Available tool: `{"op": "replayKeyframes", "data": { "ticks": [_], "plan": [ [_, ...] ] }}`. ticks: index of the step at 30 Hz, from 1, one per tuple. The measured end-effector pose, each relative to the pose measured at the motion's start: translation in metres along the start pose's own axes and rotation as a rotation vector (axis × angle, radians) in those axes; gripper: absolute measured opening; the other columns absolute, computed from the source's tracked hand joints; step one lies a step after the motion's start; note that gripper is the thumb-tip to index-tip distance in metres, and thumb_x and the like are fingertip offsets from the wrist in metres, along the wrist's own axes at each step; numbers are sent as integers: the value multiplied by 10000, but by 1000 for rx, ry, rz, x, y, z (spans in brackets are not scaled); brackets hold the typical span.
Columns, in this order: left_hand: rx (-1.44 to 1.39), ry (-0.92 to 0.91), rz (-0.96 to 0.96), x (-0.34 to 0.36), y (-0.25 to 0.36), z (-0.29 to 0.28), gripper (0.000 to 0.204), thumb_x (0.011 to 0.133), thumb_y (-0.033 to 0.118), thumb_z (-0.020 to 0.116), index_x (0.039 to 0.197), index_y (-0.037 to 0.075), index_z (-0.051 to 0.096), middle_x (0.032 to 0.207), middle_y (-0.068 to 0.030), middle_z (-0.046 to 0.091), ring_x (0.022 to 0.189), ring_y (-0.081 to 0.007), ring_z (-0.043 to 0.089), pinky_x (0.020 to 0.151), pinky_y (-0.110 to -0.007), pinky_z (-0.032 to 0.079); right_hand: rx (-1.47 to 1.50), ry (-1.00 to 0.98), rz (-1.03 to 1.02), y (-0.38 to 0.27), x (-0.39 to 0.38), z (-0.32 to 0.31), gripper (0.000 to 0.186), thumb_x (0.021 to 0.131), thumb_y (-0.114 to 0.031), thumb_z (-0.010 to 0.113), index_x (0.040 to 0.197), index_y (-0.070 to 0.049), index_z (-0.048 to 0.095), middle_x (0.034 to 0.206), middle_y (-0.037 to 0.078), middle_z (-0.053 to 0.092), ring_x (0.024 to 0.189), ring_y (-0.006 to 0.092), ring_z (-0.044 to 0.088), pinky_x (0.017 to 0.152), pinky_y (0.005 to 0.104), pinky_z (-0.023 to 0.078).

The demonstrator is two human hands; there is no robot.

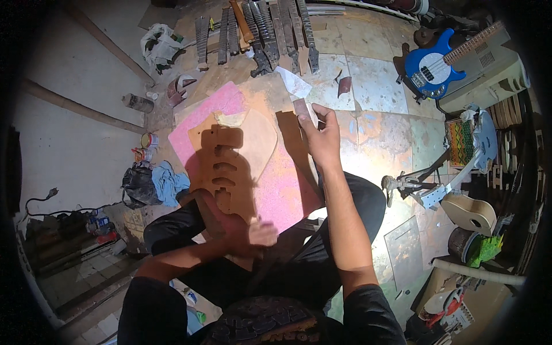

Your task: The person sands the surface of a wooden guitar body by hand using a small piece of sandpaper, moving it back and forth over the wood.

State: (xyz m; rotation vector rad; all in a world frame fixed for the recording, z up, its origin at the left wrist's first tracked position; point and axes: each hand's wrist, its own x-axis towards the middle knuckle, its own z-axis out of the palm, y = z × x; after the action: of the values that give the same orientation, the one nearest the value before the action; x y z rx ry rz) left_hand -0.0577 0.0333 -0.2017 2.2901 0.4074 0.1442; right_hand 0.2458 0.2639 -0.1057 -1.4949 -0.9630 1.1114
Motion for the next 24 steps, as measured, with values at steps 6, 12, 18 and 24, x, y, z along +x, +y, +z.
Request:
{"op": "replayKeyframes", "data": {
  "ticks": [6,12,18,24],
  "plan": [
    [-5,27,-386,47,-21,-54,859,882,415,783,1551,-22,468,1652,-229,411,1559,-409,367,1269,-533,312,37,51,49,-6,3,-13,480,973,-158,789,1364,40,591,1335,183,657,1247,248,604,1100,378,463],
    [572,401,-446,124,-175,-149,674,1040,352,538,1617,24,421,1739,-191,309,1616,-358,258,1313,-540,191,50,-43,0,0,2,10,444,971,-125,790,1338,29,593,1292,164,673,1175,218,631,1029,354,508],
    [515,362,-593,166,-132,-148,684,1022,336,549,1622,36,415,1727,-159,350,1616,-321,276,1316,-574,172,-103,-19,-5,33,3,0,439,966,-107,799,1326,28,588,1231,144,694,1093,181,648,972,321,529],
    [451,176,-343,84,-31,-44,608,992,366,599,1503,36,572,1599,-145,534,1530,-259,430,1313,-538,192,187,-221,231,14,-19,25,368,1014,-187,727,1322,-33,597,1180,113,698,1013,193,687,860,360,588]
  ]
}}
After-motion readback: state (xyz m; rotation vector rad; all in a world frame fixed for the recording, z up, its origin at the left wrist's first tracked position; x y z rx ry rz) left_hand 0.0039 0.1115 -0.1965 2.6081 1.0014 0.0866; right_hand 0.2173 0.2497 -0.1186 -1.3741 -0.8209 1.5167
